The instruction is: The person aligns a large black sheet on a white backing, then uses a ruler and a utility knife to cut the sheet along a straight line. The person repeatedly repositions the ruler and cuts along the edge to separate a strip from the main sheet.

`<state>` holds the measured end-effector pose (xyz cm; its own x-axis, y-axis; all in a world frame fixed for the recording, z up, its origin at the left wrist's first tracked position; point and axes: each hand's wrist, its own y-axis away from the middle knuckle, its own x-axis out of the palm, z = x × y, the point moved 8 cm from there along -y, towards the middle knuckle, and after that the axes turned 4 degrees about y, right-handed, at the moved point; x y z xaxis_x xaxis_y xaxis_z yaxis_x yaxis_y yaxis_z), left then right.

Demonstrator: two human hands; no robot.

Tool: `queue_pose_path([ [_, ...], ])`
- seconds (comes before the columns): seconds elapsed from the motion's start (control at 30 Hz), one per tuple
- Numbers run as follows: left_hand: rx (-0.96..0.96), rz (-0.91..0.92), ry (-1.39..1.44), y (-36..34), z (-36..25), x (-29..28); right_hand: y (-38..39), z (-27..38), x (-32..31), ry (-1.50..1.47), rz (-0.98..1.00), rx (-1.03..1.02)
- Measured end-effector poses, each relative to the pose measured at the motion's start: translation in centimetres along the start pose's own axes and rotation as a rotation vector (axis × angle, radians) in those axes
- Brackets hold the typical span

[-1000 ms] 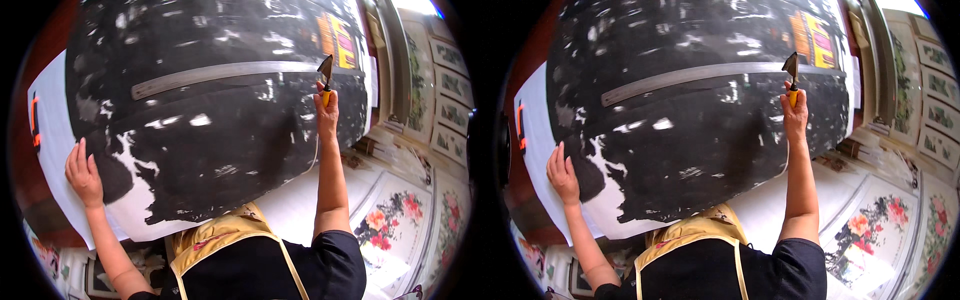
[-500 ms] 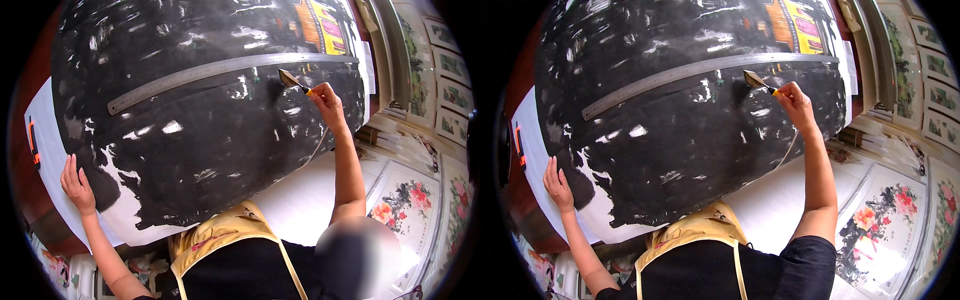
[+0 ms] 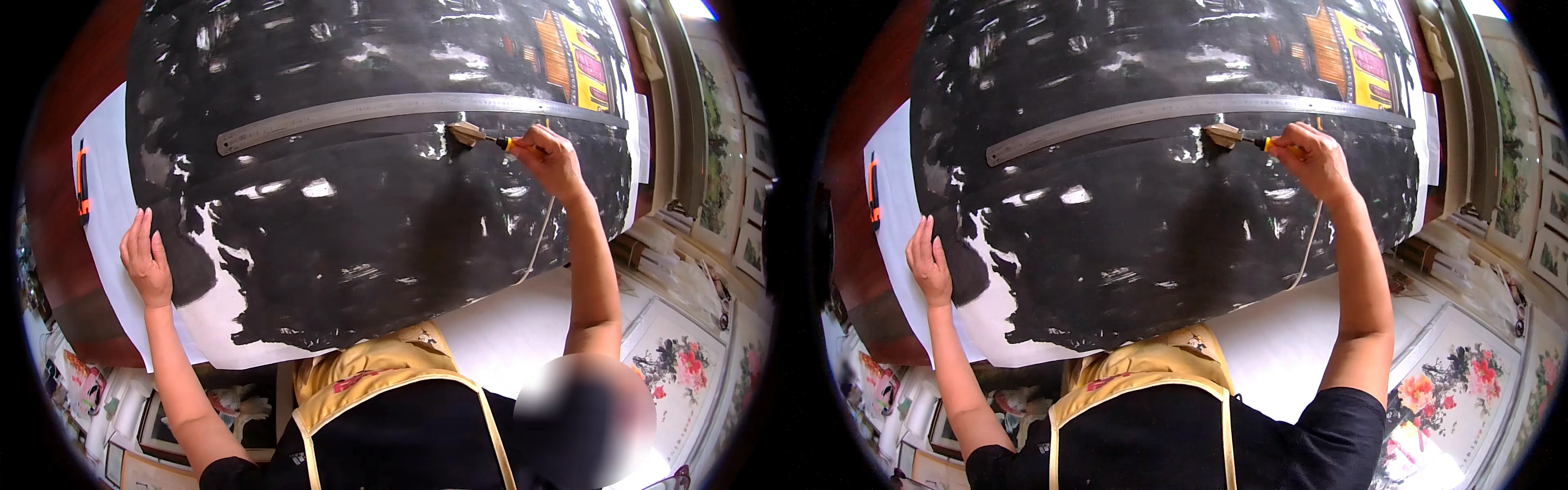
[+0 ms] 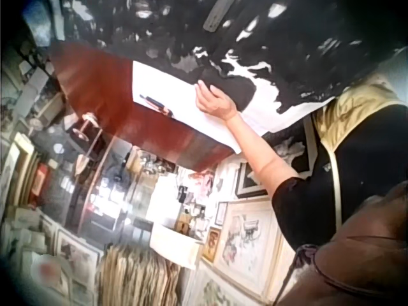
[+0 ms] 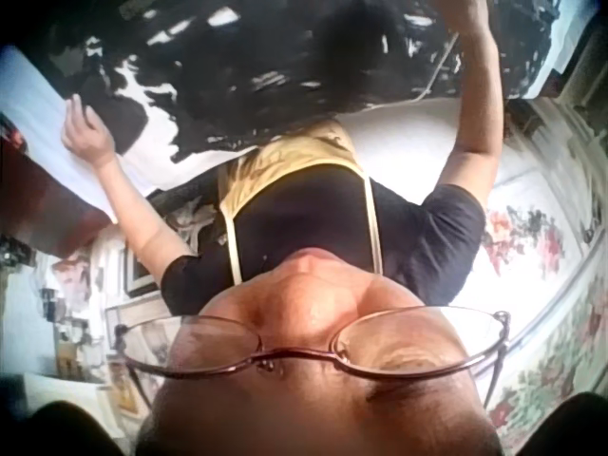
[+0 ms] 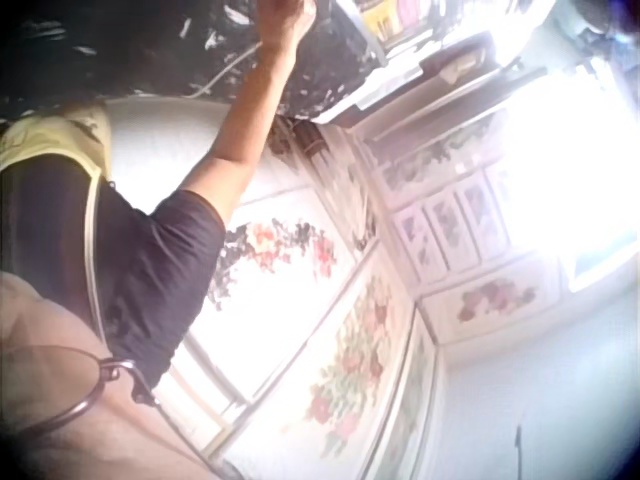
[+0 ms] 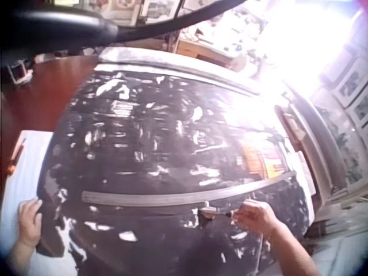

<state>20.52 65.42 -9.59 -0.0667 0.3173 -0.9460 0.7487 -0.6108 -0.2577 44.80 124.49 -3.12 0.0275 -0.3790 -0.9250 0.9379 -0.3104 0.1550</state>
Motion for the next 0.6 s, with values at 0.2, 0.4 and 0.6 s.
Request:
queue_pose_path([
  [0.2,-0.009,-0.008,0.026,-0.2,-0.3,-0.5,-2.1,3.6,1.8,-0.176,0.139,-0.035],
  [0.4,-0.010,-0.019,0.030,-0.2,-0.1,-0.5,-4.1,9.9,3.1,-0.093,0.152,-0.181],
  [0.6,-0.023,-0.026,0.032,-0.1,0.0,-0.6,-4.9,13.9,5.0,-0.093,0.181,-0.216],
])
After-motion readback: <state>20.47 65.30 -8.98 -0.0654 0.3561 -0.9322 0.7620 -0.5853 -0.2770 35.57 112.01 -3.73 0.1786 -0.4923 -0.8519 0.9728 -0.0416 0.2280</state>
